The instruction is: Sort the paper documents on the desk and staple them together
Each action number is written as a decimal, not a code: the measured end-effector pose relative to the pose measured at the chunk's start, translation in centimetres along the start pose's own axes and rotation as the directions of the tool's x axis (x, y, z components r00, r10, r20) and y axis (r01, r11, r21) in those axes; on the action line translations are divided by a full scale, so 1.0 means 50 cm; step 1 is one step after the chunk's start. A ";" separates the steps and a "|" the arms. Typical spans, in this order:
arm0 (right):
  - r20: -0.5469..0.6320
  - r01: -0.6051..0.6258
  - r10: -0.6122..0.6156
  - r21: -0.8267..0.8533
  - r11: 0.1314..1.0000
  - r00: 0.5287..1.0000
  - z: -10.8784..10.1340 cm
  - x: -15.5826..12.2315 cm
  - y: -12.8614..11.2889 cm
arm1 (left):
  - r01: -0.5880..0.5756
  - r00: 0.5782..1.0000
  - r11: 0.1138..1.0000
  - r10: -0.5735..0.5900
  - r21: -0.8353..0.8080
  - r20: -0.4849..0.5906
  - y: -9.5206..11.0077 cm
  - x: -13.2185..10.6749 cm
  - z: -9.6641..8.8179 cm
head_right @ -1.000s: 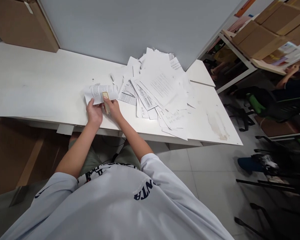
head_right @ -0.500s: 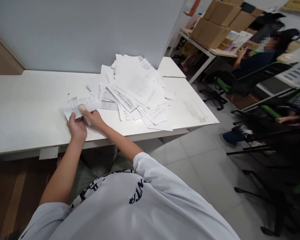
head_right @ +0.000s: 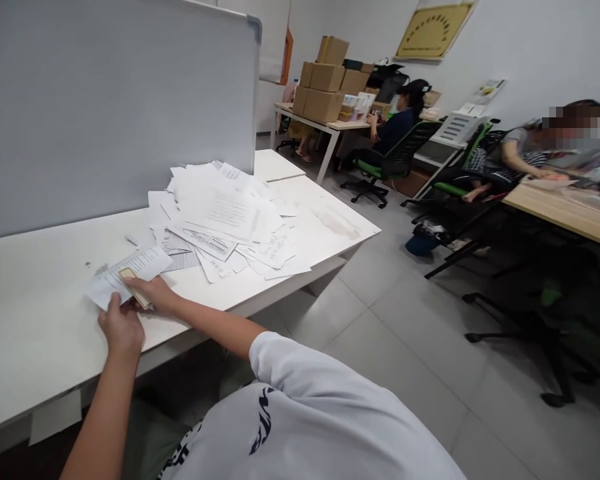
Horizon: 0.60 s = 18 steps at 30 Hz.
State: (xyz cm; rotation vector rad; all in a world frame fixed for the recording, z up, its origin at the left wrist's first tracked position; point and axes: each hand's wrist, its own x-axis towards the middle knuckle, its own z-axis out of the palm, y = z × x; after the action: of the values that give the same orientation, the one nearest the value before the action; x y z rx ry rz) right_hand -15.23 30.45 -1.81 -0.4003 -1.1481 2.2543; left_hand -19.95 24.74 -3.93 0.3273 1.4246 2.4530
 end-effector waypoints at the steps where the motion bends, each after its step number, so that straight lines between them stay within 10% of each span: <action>1: 0.002 0.008 -0.008 0.017 1.000 1.000 0.001 -0.001 0.001 | -0.001 1.000 1.000 0.001 -0.004 0.013 0.001 0.000 -0.001; 18: -0.027 -0.033 0.032 -0.037 0.999 0.999 0.016 -0.031 0.015 | 0.117 0.981 0.982 -0.137 -0.146 -0.136 0.038 -0.041 -0.011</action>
State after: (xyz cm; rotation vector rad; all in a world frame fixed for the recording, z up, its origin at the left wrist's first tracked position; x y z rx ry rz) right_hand -14.67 28.63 -1.95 -0.4661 -1.1791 2.2519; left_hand -18.46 22.69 -2.65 0.0261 1.2786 2.4959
